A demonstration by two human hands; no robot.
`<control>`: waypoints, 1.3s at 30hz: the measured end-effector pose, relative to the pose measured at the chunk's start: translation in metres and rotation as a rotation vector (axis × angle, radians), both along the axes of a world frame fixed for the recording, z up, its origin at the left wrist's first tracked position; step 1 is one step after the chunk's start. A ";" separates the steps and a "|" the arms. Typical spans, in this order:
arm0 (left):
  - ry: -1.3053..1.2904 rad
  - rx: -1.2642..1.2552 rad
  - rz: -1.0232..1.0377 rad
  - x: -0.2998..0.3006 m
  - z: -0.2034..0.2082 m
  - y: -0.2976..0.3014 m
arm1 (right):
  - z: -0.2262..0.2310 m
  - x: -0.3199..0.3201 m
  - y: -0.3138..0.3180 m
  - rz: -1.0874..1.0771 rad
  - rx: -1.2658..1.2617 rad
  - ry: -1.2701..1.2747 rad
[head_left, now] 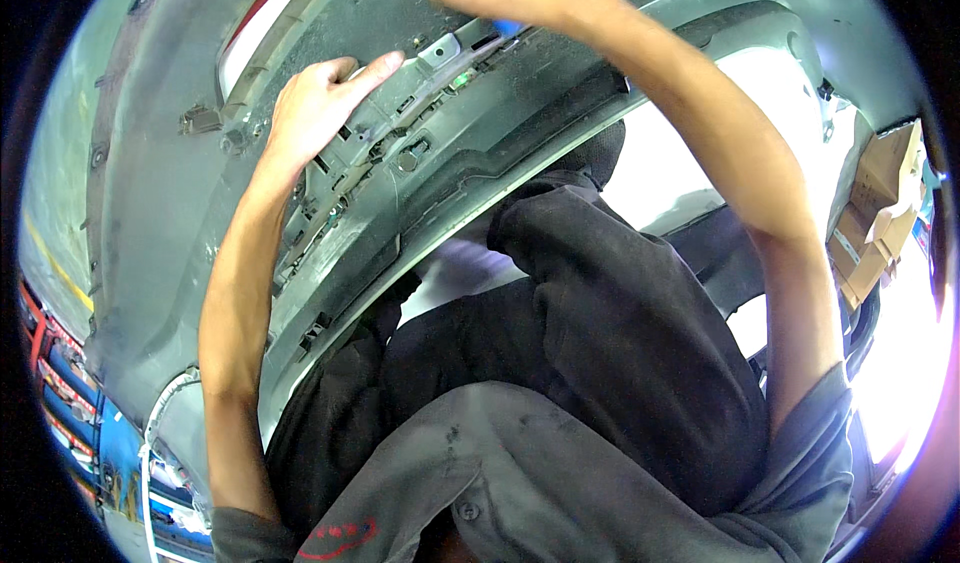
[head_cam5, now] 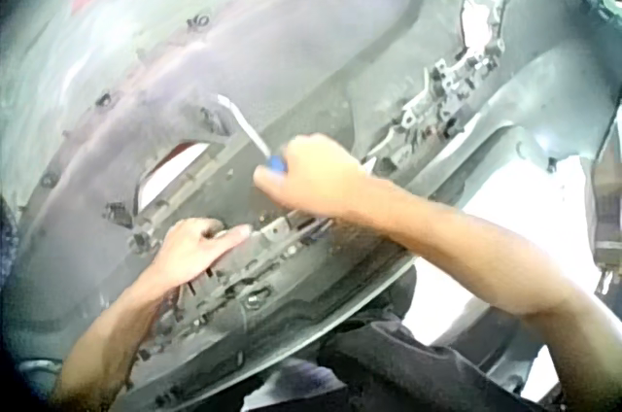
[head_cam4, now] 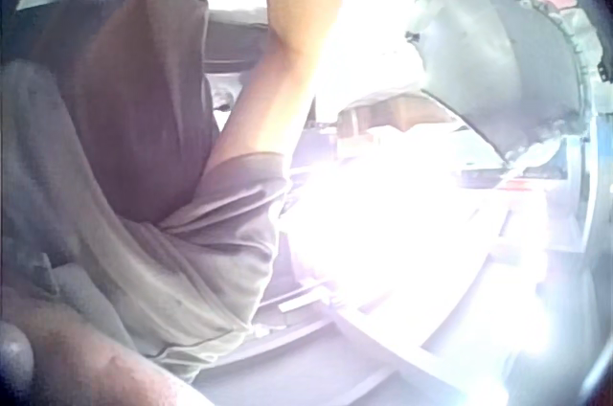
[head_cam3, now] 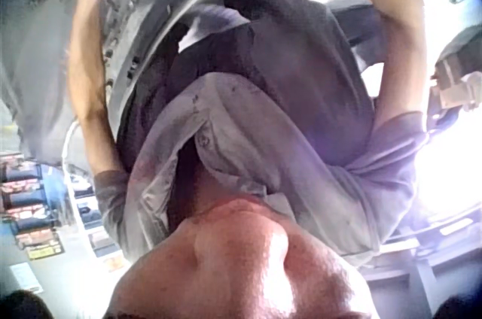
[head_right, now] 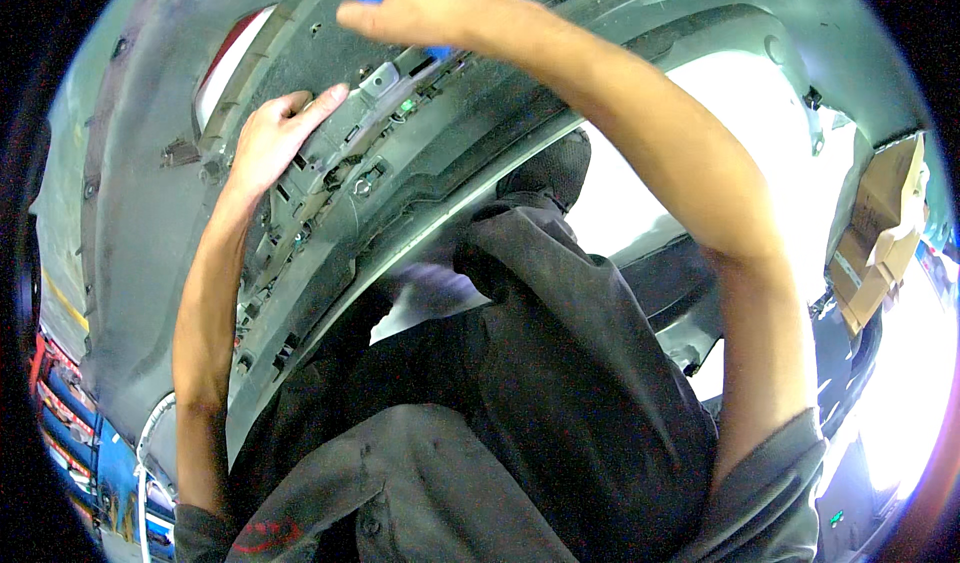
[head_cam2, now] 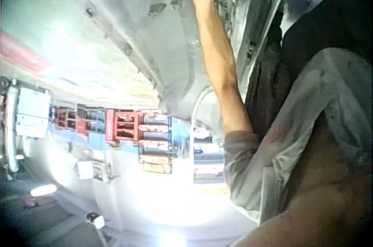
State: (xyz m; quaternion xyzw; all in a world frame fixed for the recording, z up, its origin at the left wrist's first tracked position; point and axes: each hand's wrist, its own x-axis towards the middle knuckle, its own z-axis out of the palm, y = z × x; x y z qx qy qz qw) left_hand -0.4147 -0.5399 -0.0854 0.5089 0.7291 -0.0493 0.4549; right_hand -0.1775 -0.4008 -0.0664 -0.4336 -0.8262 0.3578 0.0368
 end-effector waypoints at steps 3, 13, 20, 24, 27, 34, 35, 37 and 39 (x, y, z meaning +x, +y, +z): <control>0.013 -0.002 0.027 0.001 -0.004 -0.003 | 0.057 0.022 0.011 -0.113 0.012 0.238; -0.047 0.016 -0.003 0.000 0.003 -0.003 | 0.073 0.090 -0.093 0.498 0.120 -0.240; -0.048 0.050 0.006 -0.002 0.000 -0.007 | 0.050 0.080 -0.104 0.499 0.285 -0.299; -0.052 0.024 -0.003 -0.002 0.004 -0.005 | 0.049 0.082 -0.104 0.477 0.240 -0.317; -0.048 0.043 -0.004 -0.003 0.003 -0.006 | 0.047 0.079 -0.105 0.476 0.214 -0.336; -0.040 0.045 -0.036 -0.006 0.002 -0.004 | 0.044 0.071 -0.110 0.434 0.171 -0.381; -0.038 0.054 -0.041 -0.005 0.003 -0.004 | 0.044 0.071 -0.112 0.428 0.170 -0.399; -0.041 0.023 -0.034 0.000 0.008 0.000 | 0.049 0.068 -0.114 0.406 0.155 -0.425; -0.043 0.023 -0.024 -0.003 0.009 -0.004 | 0.057 0.057 -0.114 0.395 0.120 -0.431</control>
